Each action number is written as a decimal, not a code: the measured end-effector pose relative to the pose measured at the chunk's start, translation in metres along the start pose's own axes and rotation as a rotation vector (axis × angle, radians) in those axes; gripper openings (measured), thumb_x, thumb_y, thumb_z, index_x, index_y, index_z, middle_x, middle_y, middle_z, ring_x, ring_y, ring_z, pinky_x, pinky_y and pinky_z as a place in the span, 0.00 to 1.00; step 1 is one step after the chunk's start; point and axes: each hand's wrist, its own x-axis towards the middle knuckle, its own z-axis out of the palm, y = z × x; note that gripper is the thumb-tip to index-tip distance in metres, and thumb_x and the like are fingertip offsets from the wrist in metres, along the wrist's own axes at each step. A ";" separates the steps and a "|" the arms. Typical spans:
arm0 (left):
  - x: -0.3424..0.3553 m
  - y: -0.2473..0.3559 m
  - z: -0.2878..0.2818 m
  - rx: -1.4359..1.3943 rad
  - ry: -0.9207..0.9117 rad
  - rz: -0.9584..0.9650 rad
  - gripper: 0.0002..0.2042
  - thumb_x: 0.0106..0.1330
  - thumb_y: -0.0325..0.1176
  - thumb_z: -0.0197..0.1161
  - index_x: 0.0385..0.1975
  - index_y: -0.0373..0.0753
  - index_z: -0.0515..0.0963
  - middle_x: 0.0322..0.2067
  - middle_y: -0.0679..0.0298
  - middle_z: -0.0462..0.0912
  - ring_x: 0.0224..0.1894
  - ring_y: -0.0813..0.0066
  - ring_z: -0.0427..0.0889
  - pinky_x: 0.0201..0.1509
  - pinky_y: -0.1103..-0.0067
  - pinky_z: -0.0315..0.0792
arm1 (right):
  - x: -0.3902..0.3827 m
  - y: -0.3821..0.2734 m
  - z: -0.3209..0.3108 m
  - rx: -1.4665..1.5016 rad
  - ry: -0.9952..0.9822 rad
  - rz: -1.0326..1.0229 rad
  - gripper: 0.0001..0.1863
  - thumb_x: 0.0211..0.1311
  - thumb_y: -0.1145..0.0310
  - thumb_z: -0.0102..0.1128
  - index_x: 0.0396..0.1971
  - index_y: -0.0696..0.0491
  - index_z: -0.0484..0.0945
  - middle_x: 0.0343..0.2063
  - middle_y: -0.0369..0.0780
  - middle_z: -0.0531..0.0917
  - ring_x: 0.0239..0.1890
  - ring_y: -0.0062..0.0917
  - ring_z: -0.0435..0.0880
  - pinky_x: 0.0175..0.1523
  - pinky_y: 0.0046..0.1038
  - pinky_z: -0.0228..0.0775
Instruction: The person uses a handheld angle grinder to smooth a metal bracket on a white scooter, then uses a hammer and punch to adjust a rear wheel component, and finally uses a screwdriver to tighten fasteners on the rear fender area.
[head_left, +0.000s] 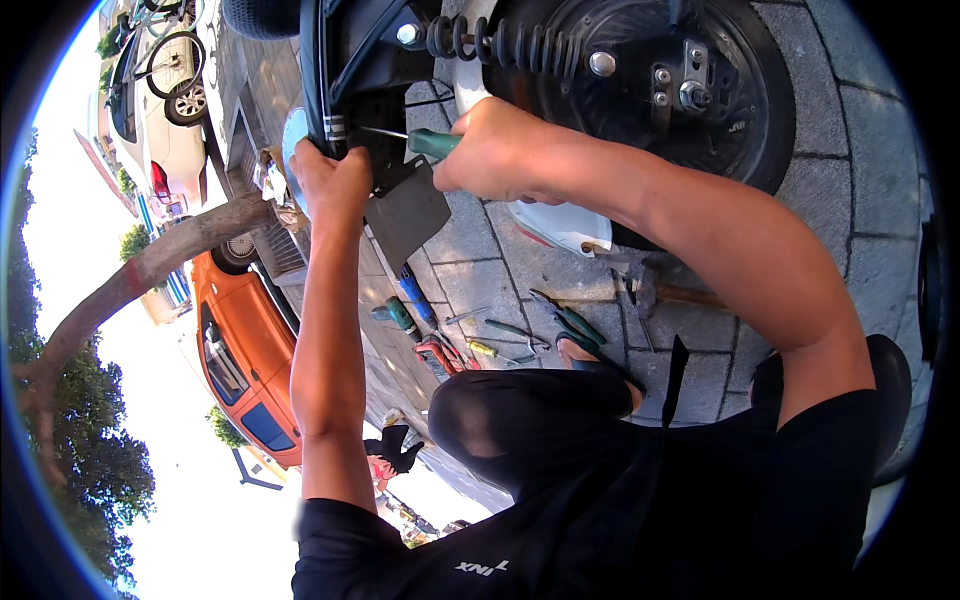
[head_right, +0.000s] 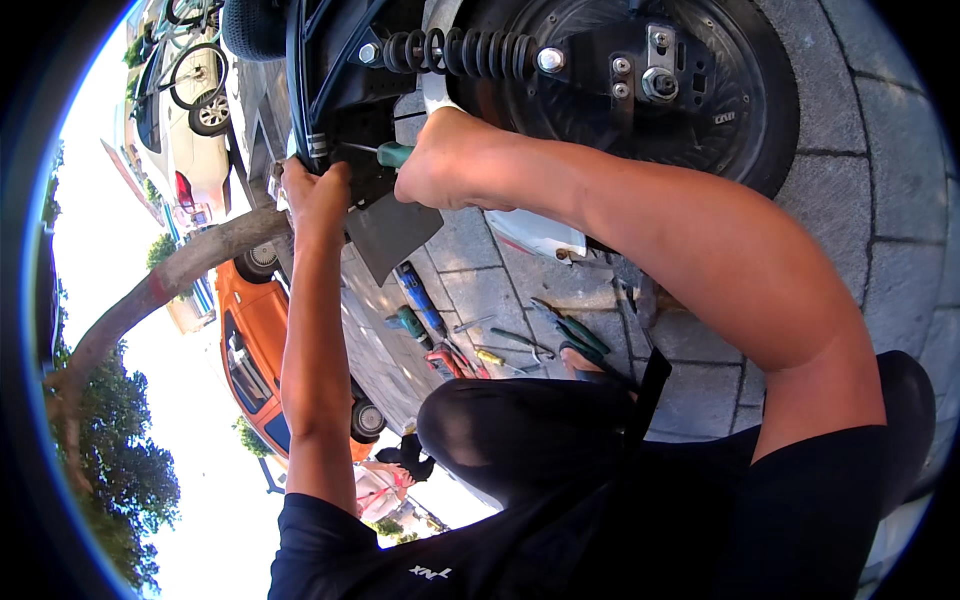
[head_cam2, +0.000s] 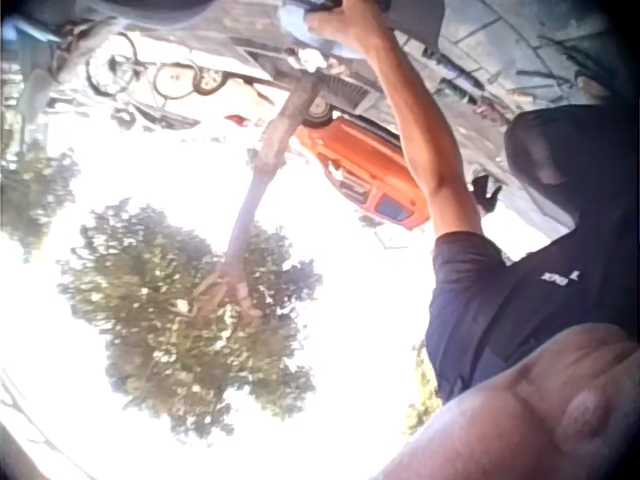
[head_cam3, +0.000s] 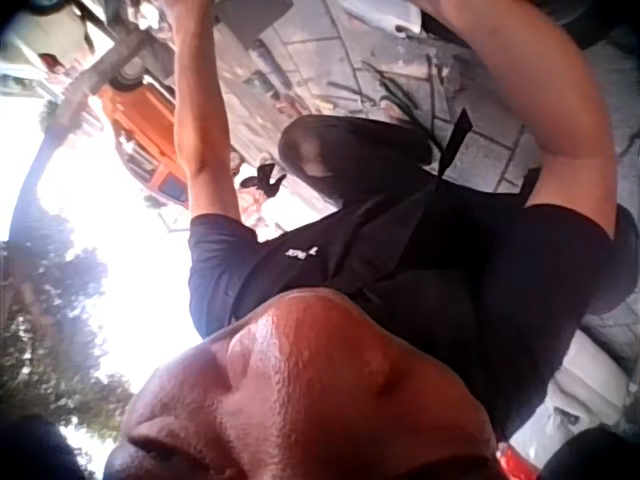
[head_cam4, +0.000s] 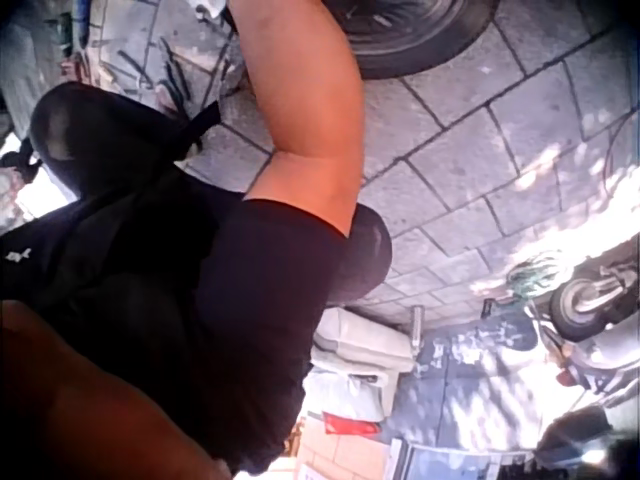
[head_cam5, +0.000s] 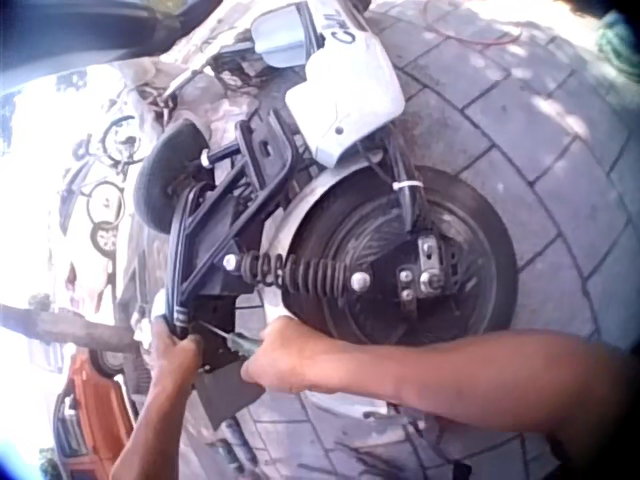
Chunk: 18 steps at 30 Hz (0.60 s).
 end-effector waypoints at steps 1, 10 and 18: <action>0.000 0.002 0.000 -0.006 -0.007 -0.012 0.16 0.53 0.30 0.70 0.39 0.31 0.75 0.32 0.62 0.75 0.30 0.72 0.74 0.34 0.72 0.70 | 0.002 0.001 0.002 -0.028 0.020 -0.021 0.11 0.58 0.67 0.72 0.33 0.60 0.83 0.19 0.37 0.78 0.15 0.22 0.72 0.22 0.31 0.63; 0.000 0.011 -0.007 -0.009 -0.122 -0.083 0.21 0.57 0.34 0.70 0.46 0.28 0.73 0.45 0.48 0.74 0.47 0.48 0.76 0.53 0.62 0.71 | 0.000 0.002 0.003 -0.256 0.064 -0.051 0.16 0.55 0.64 0.71 0.37 0.63 0.86 0.28 0.46 0.87 0.30 0.32 0.88 0.42 0.34 0.80; -0.004 0.016 -0.008 0.032 -0.115 -0.072 0.26 0.58 0.36 0.70 0.52 0.26 0.73 0.52 0.41 0.74 0.54 0.41 0.77 0.61 0.59 0.71 | 0.002 0.007 0.009 -0.407 0.165 -0.128 0.17 0.55 0.63 0.70 0.37 0.62 0.87 0.29 0.50 0.88 0.32 0.37 0.90 0.43 0.36 0.82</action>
